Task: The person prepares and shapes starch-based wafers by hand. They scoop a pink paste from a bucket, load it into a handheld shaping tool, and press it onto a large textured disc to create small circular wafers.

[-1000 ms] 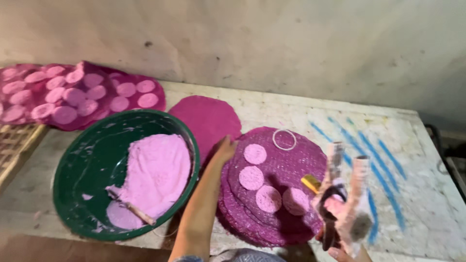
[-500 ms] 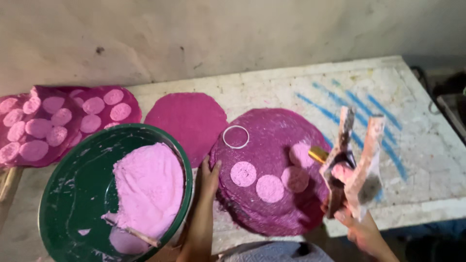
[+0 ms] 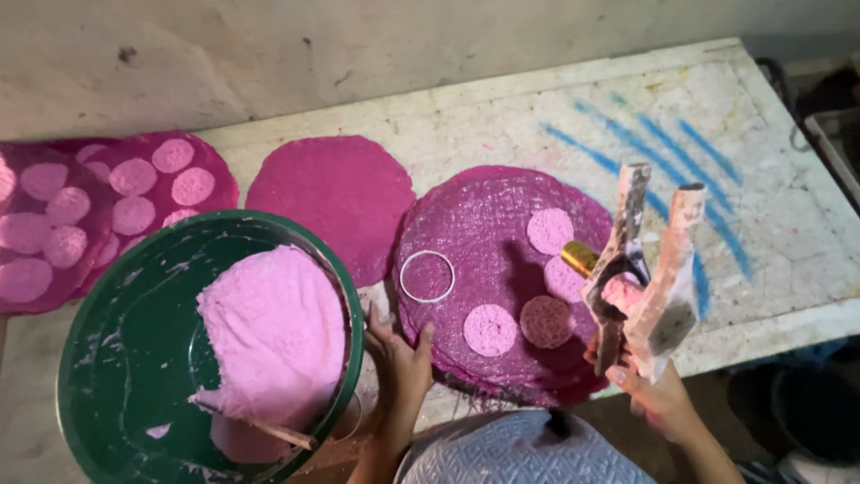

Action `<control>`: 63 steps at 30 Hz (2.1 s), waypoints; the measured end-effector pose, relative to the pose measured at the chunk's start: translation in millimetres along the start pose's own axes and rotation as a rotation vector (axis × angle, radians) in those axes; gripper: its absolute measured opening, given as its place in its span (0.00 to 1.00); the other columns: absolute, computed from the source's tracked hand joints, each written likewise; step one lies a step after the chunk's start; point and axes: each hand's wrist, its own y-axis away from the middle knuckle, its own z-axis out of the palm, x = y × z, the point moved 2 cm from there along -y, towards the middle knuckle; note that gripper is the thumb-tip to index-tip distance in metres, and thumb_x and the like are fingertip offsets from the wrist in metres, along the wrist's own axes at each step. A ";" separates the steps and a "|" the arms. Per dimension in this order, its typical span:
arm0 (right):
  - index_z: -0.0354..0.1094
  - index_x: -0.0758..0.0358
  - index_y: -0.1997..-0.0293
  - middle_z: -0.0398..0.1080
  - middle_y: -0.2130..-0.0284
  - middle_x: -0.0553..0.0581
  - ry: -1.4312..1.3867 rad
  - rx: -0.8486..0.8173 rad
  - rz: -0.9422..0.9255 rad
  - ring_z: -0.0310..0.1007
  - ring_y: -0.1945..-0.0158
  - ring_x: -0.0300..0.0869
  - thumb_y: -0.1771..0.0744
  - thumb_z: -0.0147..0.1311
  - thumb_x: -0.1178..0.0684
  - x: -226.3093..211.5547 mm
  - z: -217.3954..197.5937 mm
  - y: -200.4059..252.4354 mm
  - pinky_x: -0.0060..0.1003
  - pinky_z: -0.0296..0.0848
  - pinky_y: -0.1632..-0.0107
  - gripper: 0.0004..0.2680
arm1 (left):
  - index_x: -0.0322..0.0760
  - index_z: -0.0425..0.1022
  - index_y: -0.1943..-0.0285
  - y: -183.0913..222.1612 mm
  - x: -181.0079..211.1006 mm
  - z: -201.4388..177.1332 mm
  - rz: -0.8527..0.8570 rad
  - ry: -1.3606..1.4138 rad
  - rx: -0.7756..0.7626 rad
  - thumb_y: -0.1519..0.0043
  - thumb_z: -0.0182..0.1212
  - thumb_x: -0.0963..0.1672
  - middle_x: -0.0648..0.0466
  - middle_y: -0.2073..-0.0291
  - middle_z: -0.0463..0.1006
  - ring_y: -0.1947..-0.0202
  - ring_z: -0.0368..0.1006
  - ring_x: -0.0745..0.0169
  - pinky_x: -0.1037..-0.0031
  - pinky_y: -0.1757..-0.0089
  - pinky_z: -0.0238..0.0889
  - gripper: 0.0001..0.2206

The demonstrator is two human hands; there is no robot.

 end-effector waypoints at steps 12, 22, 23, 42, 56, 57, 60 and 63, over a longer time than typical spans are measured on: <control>0.57 0.72 0.33 0.70 0.48 0.66 -0.045 -0.043 -0.015 0.71 0.43 0.51 0.37 0.58 0.51 -1.9 14.4 -3.3 0.48 0.69 0.42 0.25 | 0.46 0.86 0.61 -29.8 41.1 -1.0 0.178 -0.198 -0.184 0.46 0.71 0.42 0.51 0.38 0.67 0.33 0.52 0.43 0.51 0.36 0.44 0.06; 0.63 0.71 0.36 0.77 0.52 0.66 0.130 -0.316 0.142 0.77 0.52 0.48 0.36 0.51 0.27 -13.0 19.7 -22.4 0.45 0.72 0.54 0.33 | 0.38 0.62 0.27 -52.7 51.3 -0.3 0.083 0.477 -0.361 0.39 0.66 0.51 0.45 0.30 0.64 0.29 0.58 0.42 0.51 0.33 0.51 0.31; 0.61 0.70 0.35 0.76 0.51 0.66 -0.037 -0.413 0.268 0.77 0.51 0.49 0.36 0.50 0.27 -16.7 25.3 -26.5 0.46 0.73 0.52 0.33 | 0.38 0.58 0.24 -65.4 53.2 -0.1 -0.020 0.752 -0.398 0.36 0.63 0.53 0.44 0.28 0.63 0.28 0.60 0.42 0.51 0.32 0.53 0.33; 0.68 0.60 0.45 0.74 0.65 0.56 0.734 -0.809 0.760 0.74 0.60 0.42 0.35 0.24 0.25 -147.9 99.0 -179.7 0.41 0.77 0.51 0.31 | 0.43 0.66 0.53 -141.8 67.4 12.5 -0.095 2.289 -0.242 0.48 0.57 0.47 0.56 0.61 0.71 0.49 0.69 0.57 0.59 0.38 0.57 0.15; 0.76 0.64 0.54 0.75 0.72 0.54 0.807 -0.745 0.611 0.73 0.67 0.41 0.35 0.27 0.23 -111.9 127.8 -169.4 0.39 0.76 0.59 0.33 | 0.42 0.64 0.54 -145.2 40.0 7.5 0.064 2.416 -0.376 0.35 0.53 0.49 0.56 0.63 0.69 0.57 0.67 0.60 0.57 0.45 0.65 0.10; 0.76 0.64 0.54 0.75 0.72 0.54 0.821 -0.738 0.635 0.73 0.67 0.40 0.35 0.26 0.23 -110.7 125.5 -169.0 0.39 0.75 0.59 0.33 | 0.42 0.65 0.54 -145.0 43.9 6.2 0.036 2.391 -0.356 0.36 0.51 0.50 0.56 0.63 0.69 0.57 0.67 0.59 0.57 0.45 0.65 0.11; 0.75 0.61 0.53 0.76 0.71 0.54 0.792 -0.725 0.649 0.74 0.66 0.39 0.35 0.26 0.23 -110.5 113.4 -171.2 0.38 0.75 0.58 0.32 | 0.40 0.69 0.54 -146.7 55.8 5.4 -0.142 2.223 -0.283 0.37 0.45 0.52 0.53 0.62 0.72 0.56 0.70 0.58 0.57 0.45 0.65 0.15; 0.76 0.61 0.55 0.77 0.71 0.54 0.816 -0.747 0.551 0.74 0.66 0.40 0.35 0.27 0.23 -113.3 90.0 -174.5 0.39 0.75 0.59 0.32 | 0.36 0.73 0.52 -149.4 52.4 9.0 -0.437 1.901 -0.168 0.36 0.37 0.53 0.48 0.61 0.74 0.56 0.72 0.54 0.59 0.49 0.67 0.22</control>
